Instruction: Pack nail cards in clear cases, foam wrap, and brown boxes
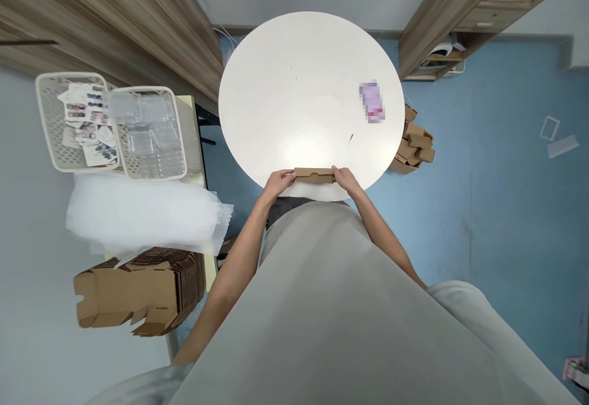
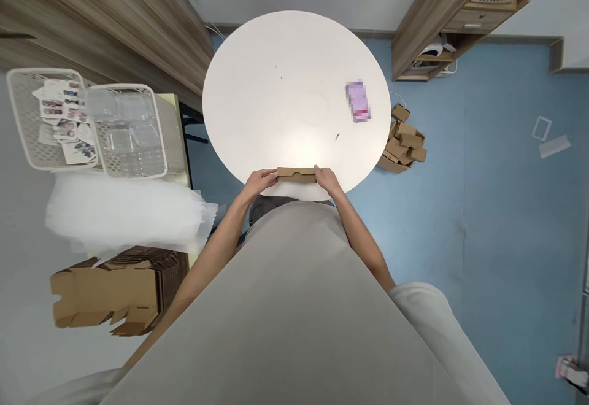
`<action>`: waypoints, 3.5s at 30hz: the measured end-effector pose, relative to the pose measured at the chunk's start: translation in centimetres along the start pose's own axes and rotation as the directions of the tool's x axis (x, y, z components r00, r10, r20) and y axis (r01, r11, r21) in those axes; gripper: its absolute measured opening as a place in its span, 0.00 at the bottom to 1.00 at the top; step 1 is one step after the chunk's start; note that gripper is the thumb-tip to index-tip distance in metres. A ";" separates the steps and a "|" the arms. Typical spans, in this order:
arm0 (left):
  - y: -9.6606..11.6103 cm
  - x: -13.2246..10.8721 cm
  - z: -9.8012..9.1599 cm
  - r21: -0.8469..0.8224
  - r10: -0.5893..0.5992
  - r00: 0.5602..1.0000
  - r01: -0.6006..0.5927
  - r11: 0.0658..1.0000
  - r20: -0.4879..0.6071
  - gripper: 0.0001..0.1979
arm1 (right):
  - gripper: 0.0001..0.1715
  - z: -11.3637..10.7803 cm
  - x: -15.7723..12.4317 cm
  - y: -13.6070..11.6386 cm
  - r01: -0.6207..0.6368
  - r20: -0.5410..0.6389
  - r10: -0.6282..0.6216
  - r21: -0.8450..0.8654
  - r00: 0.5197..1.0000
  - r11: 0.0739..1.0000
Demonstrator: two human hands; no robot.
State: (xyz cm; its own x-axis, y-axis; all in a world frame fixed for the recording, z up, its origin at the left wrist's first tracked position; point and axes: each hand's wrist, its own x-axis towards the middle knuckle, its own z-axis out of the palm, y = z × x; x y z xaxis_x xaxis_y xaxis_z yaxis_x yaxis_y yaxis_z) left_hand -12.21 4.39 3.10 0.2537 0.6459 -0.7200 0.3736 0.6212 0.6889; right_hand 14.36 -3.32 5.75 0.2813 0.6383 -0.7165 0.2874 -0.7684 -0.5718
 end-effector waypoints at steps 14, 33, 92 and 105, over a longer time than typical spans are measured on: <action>-0.6 -0.1 0.2 0.271 0.238 0.956 -0.278 0.922 0.171 0.31 | 0.30 -0.7 -1.4 2.9 0.117 0.099 -0.143 0.229 0.985 0.966; -2.3 -0.5 3.0 0.581 0.351 0.936 -0.269 0.769 -0.032 0.28 | 0.23 -0.7 -2.0 4.7 0.169 0.082 -0.180 0.130 0.980 0.977; -3.9 -5.6 3.9 0.037 0.204 0.977 -0.206 0.978 0.055 0.28 | 0.29 3.3 -10.5 7.9 0.066 -0.258 0.118 0.607 0.959 0.792; 0.8 -3.0 18.2 -0.037 0.233 0.969 -0.231 0.972 0.079 0.30 | 0.32 -10.3 -5.6 15.0 0.154 -0.204 -0.004 0.725 0.979 0.671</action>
State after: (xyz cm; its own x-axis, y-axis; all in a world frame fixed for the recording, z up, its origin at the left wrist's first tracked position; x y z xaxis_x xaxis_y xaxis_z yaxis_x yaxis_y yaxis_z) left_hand 3.56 -5.10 4.34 0.4031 0.7359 -0.5440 0.2717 0.4714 0.8390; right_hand 26.56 -17.93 5.30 0.4610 0.6374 -0.6174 -0.4280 -0.4497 -0.7840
